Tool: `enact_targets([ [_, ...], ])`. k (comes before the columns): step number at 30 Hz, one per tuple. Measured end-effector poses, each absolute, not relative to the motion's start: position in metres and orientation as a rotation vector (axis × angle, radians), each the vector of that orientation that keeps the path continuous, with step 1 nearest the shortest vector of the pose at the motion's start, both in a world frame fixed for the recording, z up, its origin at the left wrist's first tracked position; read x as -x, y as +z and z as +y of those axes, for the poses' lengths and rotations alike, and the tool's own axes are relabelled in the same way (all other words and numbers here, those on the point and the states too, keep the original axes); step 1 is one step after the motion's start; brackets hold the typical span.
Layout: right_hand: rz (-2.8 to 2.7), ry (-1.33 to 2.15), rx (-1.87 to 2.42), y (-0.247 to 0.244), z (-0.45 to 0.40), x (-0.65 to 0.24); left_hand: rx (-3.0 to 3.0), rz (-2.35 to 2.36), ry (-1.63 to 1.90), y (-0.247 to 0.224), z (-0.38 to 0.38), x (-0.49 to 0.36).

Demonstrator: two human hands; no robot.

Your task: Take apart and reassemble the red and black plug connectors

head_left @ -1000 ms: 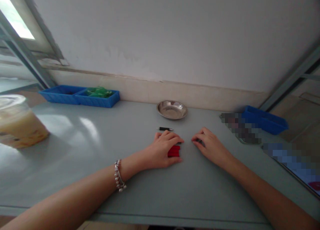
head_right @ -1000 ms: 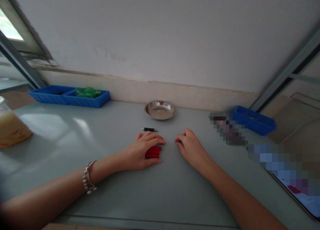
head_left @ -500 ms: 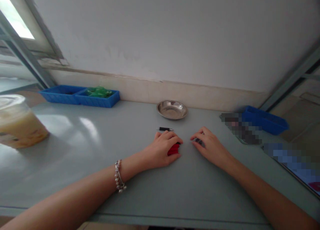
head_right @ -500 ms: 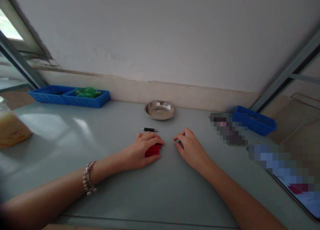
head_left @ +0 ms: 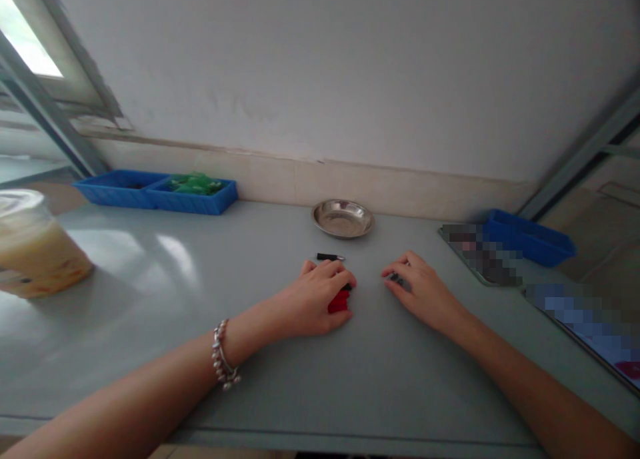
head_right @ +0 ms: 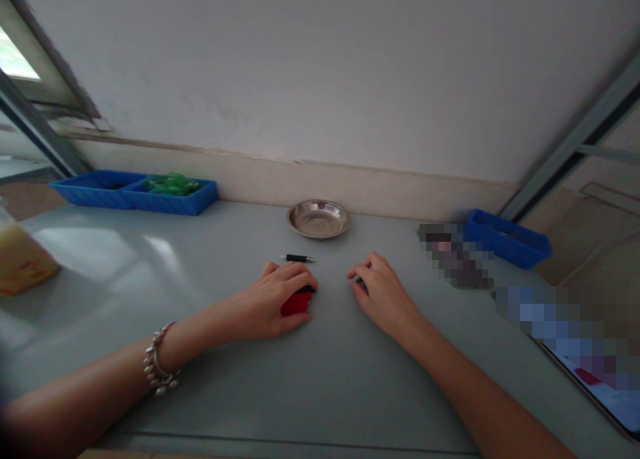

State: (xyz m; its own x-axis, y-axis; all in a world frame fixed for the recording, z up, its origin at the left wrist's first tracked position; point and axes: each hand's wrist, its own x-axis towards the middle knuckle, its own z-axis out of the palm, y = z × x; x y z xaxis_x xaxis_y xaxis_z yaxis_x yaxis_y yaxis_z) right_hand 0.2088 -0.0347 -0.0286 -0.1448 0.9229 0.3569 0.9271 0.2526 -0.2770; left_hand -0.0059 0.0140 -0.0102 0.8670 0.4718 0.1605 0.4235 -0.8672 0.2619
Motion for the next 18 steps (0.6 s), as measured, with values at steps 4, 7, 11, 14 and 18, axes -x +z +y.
enact_targets([
  [4, -2.029, -0.056, 1.688, -0.029, -0.034, -0.213, -2.853, 0.682, 0.314, -0.008, 0.014, 0.006],
  [7, -1.974, -0.075, 1.722, -0.028, -0.032, -0.217, -2.863, 0.678, 0.3, -0.007, 0.014, 0.006],
  [11, -1.898, -0.094, 1.755, -0.027, -0.03, -0.224, -2.869, 0.669, 0.317, -0.007, 0.015, 0.007],
  [14, -1.886, -0.102, 1.767, -0.028, -0.028, -0.228, -2.866, 0.666, 0.323, -0.007, 0.015, 0.007],
  [18, -1.904, -0.085, 1.799, -0.031, -0.027, -0.231, -2.861, 0.673, 0.296, -0.006, 0.015, 0.006],
])
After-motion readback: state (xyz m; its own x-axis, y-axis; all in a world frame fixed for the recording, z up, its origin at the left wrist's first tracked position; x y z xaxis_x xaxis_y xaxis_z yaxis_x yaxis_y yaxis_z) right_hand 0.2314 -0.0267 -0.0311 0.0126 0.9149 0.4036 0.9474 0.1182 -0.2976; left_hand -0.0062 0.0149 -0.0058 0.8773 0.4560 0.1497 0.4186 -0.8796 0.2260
